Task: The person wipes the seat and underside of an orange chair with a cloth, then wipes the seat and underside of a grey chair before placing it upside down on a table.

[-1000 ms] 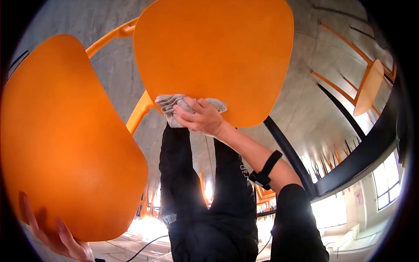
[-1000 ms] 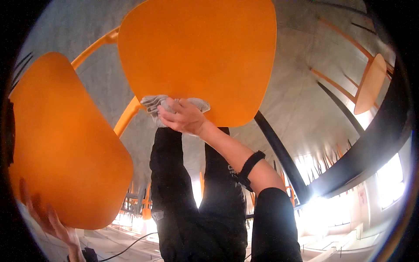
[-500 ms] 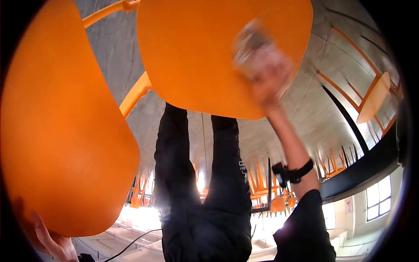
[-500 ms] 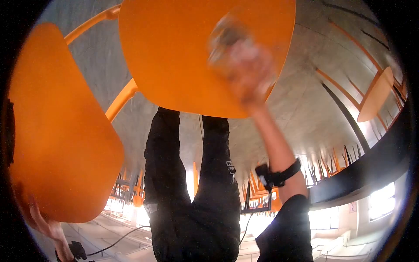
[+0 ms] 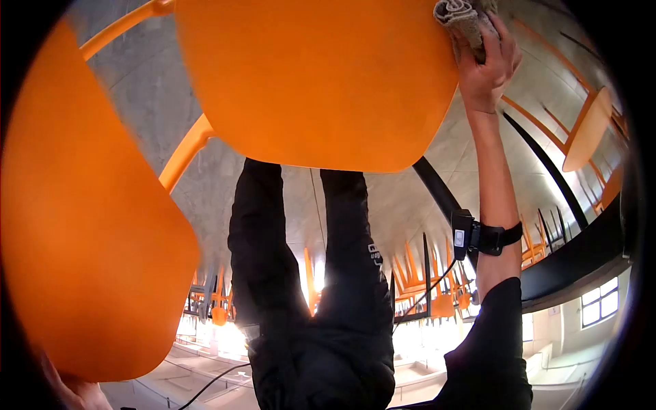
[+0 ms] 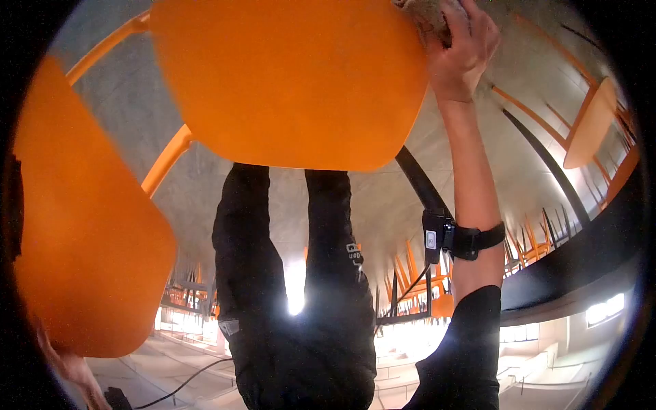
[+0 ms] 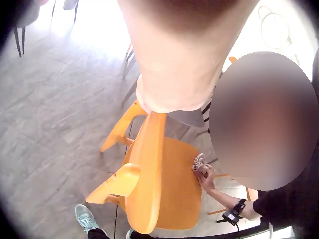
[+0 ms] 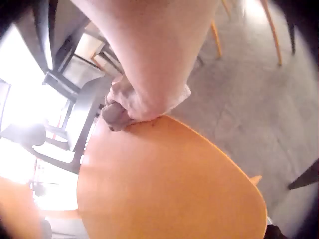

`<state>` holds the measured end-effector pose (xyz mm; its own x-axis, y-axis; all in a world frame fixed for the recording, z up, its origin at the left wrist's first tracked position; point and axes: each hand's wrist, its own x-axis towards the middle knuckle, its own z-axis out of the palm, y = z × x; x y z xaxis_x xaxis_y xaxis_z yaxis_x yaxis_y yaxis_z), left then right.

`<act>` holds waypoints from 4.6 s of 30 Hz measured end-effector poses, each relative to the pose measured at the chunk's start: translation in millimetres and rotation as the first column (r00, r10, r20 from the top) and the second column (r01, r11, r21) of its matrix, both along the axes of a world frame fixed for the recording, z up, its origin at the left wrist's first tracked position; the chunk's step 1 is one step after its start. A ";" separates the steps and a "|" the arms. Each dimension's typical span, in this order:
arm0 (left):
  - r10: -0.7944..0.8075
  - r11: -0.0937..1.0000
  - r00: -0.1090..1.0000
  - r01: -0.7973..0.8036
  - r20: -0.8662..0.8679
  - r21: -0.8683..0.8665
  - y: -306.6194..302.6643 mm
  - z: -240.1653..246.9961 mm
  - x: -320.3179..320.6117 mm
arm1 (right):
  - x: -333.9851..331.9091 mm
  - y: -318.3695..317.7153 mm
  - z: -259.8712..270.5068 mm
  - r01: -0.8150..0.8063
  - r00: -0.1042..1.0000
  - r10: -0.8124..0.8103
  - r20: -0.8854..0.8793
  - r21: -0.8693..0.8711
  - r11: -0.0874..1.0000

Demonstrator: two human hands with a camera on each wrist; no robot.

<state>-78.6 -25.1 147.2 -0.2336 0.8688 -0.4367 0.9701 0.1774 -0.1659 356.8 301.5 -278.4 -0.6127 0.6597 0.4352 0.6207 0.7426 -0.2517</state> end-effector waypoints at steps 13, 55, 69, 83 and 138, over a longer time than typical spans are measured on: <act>-0.055 0.998 0.998 0.054 -0.026 -0.045 0.8 6.4 -3.2 | 54.7 -220.1 56.1 -0.049 0.978 0.151 0.145 -0.546 0.836; -0.139 0.980 0.988 0.127 -0.068 -0.153 -14.8 63.7 -24.5 | -173.4 -233.7 17.6 -0.466 0.885 0.405 -0.230 -0.468 0.751; -0.233 0.972 0.971 0.231 -0.054 -0.033 -6.7 8.9 -9.8 | -81.5 -35.0 11.3 -0.303 0.950 0.296 -0.100 -0.526 0.795; -0.403 0.912 0.911 0.408 -0.092 0.049 18.3 -21.5 4.0 | -111.9 -216.3 13.3 -0.724 0.687 0.686 -0.238 -0.294 0.624; 0.384 0.887 0.868 -0.442 0.315 0.135 33.3 -25.1 17.3 | -251.9 -140.4 22.1 -0.269 0.956 0.292 0.012 -0.350 0.897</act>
<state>-61.3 8.2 122.1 -0.4870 0.7929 -0.3662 0.8013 0.5725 0.1739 104.8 161.1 -256.2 -0.8128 0.5574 0.1694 0.4222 0.7639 -0.4881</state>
